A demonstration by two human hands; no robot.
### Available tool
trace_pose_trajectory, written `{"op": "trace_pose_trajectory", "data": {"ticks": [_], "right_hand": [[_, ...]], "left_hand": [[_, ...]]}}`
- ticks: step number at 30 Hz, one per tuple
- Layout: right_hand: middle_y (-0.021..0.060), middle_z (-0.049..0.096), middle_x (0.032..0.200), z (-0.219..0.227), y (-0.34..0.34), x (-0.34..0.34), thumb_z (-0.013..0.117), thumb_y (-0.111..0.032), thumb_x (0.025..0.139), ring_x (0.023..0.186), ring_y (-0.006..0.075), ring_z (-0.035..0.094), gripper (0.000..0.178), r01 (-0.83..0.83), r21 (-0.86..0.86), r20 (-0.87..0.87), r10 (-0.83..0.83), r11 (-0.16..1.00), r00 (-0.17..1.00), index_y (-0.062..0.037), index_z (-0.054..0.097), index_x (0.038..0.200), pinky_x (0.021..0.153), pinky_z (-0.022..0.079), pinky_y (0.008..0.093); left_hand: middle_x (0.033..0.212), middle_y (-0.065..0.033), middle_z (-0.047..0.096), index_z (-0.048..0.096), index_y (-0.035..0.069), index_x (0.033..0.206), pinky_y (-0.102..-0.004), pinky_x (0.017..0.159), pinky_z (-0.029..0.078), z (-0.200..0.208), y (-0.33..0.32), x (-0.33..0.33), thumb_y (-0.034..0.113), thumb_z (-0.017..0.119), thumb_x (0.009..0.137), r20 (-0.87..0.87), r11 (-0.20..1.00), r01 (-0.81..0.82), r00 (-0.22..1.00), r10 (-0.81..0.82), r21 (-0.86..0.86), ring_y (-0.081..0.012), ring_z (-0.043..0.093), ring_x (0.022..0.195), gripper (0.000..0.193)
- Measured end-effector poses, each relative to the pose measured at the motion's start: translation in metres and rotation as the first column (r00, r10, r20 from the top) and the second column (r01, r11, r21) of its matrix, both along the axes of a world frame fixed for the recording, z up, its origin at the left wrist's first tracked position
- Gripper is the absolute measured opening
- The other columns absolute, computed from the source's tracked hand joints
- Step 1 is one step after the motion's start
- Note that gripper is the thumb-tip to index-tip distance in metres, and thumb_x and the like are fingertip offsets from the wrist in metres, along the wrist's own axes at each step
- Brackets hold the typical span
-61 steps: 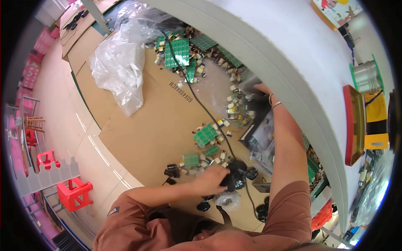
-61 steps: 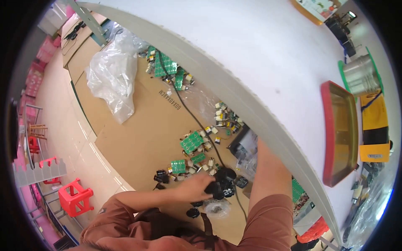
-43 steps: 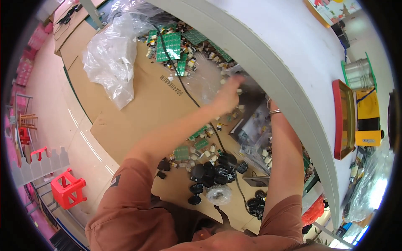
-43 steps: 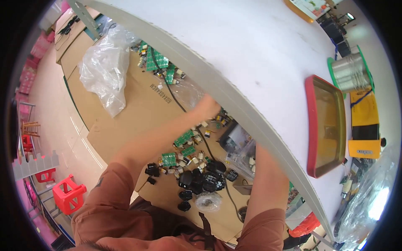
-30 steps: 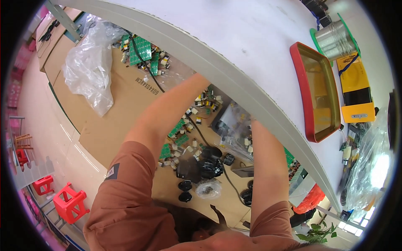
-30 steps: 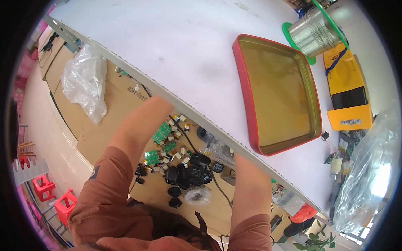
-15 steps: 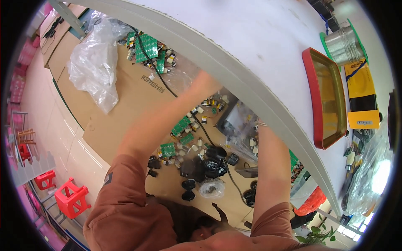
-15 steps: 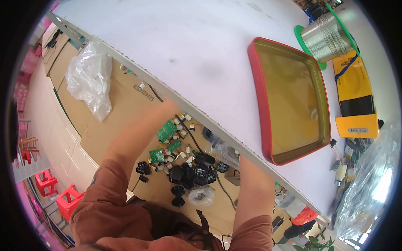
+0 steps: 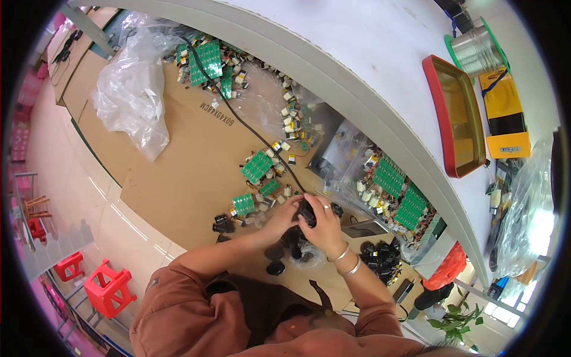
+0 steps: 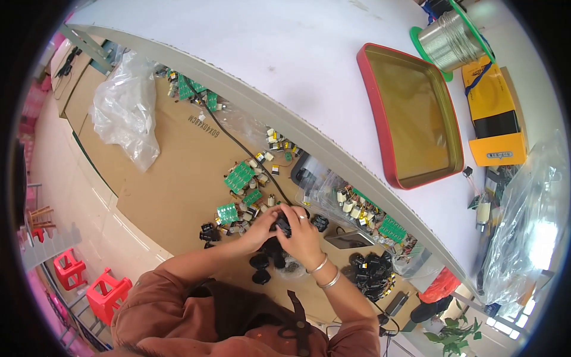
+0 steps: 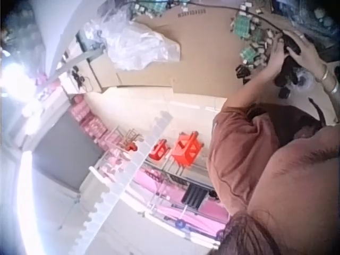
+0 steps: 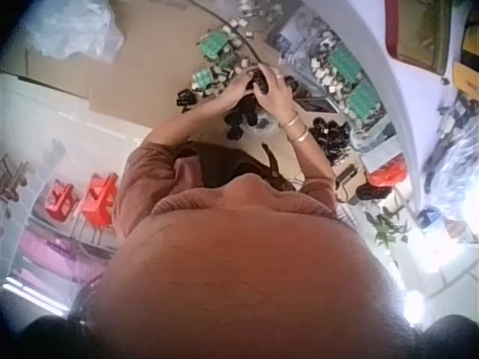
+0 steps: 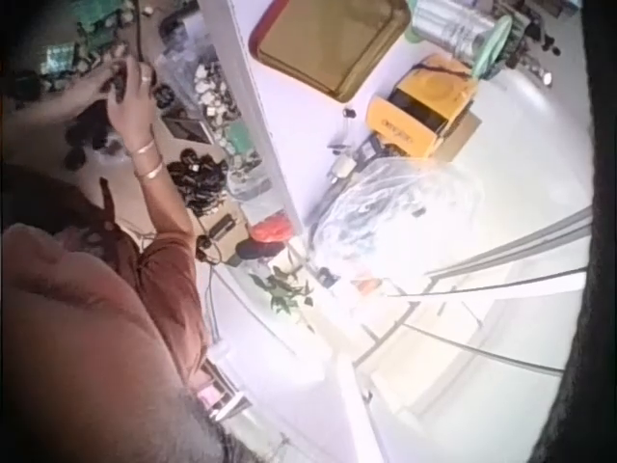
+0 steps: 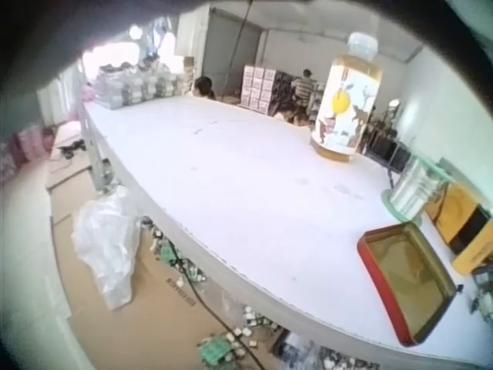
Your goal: The person assembles electronic circuit boards into plastic housings by securing them with screws using an electric screwdriver.
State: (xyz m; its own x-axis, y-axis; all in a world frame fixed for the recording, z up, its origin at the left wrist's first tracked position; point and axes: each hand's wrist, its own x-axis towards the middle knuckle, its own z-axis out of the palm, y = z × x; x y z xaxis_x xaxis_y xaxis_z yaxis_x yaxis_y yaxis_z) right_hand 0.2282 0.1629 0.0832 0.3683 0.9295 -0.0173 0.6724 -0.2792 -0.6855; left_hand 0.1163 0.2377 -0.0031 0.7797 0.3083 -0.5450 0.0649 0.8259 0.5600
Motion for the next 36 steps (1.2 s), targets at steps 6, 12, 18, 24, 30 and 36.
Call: {"op": "trace_pose_trajectory", "data": {"ticks": [6,12,18,24,30,36], "right_hand": [[0.0208,0.047,0.128,-0.046,-0.066,-0.014,0.062,-0.01,0.082,0.12,0.0412,0.044,0.043,0.101,-0.039,0.098,-0.097,0.994,0.99,-0.005,0.054,0.124,0.099,0.039,0.0449],[0.0167,0.055,0.118,-0.021,-0.056,-0.027,0.063,-0.006,0.08,0.109,0.0364,0.053,0.032,0.089,0.064,0.025,-0.091,0.994,0.996,-0.0024,0.06,0.112,0.092,0.045,0.0415],[0.0158,0.065,0.098,0.004,-0.055,-0.008,0.064,-0.001,0.08,0.089,0.0309,0.063,0.022,0.202,0.139,-0.102,-0.189,0.969,0.977,-0.0003,0.064,0.102,0.079,0.051,0.0347],[0.0145,0.066,0.091,0.009,-0.052,-0.011,0.064,-0.002,0.08,0.083,0.0297,0.064,0.018,0.231,0.132,-0.156,-0.21,0.964,0.965,-0.0014,0.065,0.098,0.074,0.052,0.0349],[0.013,0.066,0.092,0.002,-0.036,-0.048,0.064,-0.002,0.081,0.08,0.027,0.065,0.017,0.095,0.126,-0.208,-0.068,0.987,0.976,-0.0017,0.065,0.097,0.071,0.052,0.0331],[0.0129,0.066,0.091,-0.007,-0.056,-0.064,0.062,-0.003,0.081,0.079,0.0289,0.065,0.016,0.087,0.086,-0.279,-0.059,0.992,0.958,-0.0024,0.065,0.097,0.07,0.052,0.0348]], "left_hand": [[0.116,-0.0194,0.049,0.045,0.001,0.12,-0.0412,0.097,0.037,0.033,0.052,0.049,0.015,0.057,0.088,-0.084,0.27,0.073,0.996,0.029,0.96,-0.035,0.047,0.111,0.037],[0.115,-0.0197,0.057,0.049,-0.002,0.119,-0.0363,0.093,0.043,0.004,0.159,0.223,0.02,0.065,0.082,0.095,0.529,-0.145,0.988,0.121,0.836,-0.0327,0.055,0.107,0.046],[0.091,-0.0157,0.065,0.059,0.001,0.098,-0.0349,0.078,0.048,0.032,0.114,0.165,0.012,0.068,0.078,-0.061,0.408,-0.04,0.971,0.231,0.912,-0.0276,0.063,0.086,0.025],[0.095,-0.0184,0.063,0.058,-0.001,0.097,-0.0404,0.079,0.047,-0.001,0.14,0.113,0.012,0.068,0.076,-0.18,0.278,0.146,0.979,0.1,0.949,-0.0332,0.061,0.09,0.027],[0.105,-0.0178,0.062,0.061,0.004,0.104,-0.0414,0.086,0.045,-0.004,0.198,0.187,0.013,0.068,0.074,-0.407,-0.173,0.389,0.91,-0.084,0.905,-0.0348,0.056,0.102,0.031],[0.104,-0.018,0.061,0.061,0.004,0.104,-0.0421,0.085,0.046,0.041,0.191,0.164,0.011,0.069,0.075,-0.357,-0.325,0.306,0.928,-0.11,0.895,-0.0347,0.057,0.1,0.032]]}}
